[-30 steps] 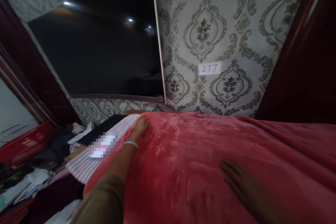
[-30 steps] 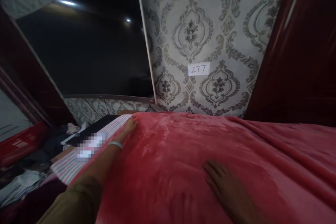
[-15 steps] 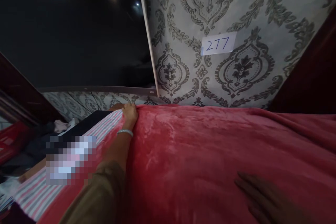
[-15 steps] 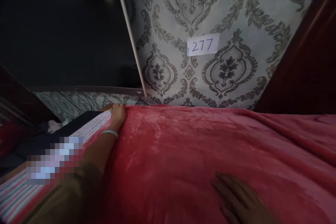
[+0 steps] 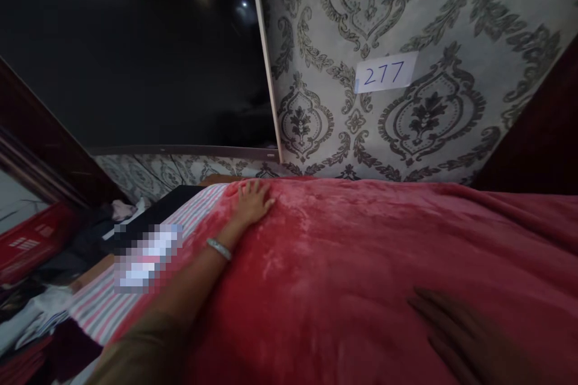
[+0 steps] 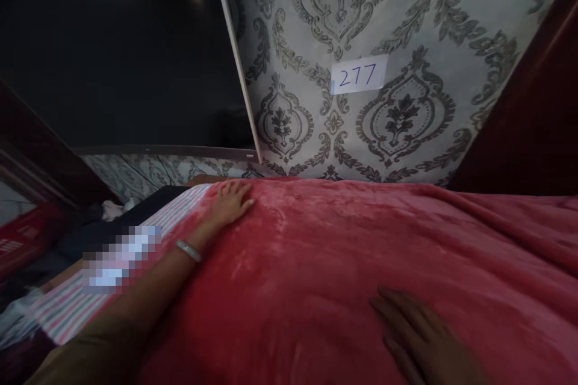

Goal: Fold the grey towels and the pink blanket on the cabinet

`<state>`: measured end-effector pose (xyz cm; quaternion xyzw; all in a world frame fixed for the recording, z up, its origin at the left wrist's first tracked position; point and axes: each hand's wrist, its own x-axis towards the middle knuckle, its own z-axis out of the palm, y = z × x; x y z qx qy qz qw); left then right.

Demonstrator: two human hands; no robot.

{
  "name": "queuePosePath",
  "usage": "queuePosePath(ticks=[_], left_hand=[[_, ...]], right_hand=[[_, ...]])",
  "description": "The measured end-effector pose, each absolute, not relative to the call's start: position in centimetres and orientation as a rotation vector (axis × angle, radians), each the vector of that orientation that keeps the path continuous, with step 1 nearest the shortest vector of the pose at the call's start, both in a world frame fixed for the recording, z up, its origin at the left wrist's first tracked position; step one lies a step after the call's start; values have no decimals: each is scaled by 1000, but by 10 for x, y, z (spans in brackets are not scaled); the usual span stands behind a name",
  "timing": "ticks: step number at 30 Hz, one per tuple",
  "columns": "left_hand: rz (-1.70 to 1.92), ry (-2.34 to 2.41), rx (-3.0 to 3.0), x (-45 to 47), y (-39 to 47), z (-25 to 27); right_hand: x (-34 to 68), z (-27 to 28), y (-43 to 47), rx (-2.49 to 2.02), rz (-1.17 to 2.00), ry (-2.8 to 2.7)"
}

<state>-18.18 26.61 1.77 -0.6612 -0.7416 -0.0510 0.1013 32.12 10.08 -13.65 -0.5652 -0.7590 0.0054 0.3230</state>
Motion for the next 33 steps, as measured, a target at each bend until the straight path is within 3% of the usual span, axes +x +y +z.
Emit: queuePosePath(ticks=[4, 22, 33], left_hand=[[0, -2384, -2050, -170, 253, 4], [-14, -2585, -1809, -189, 163, 13], [-16, -2519, -1616, -203, 24, 0]], right_hand=[[319, -134, 105, -1369, 5, -2087], [306, -115, 127, -1148, 98, -2277], [301, -107, 131, -1104, 118, -2278]])
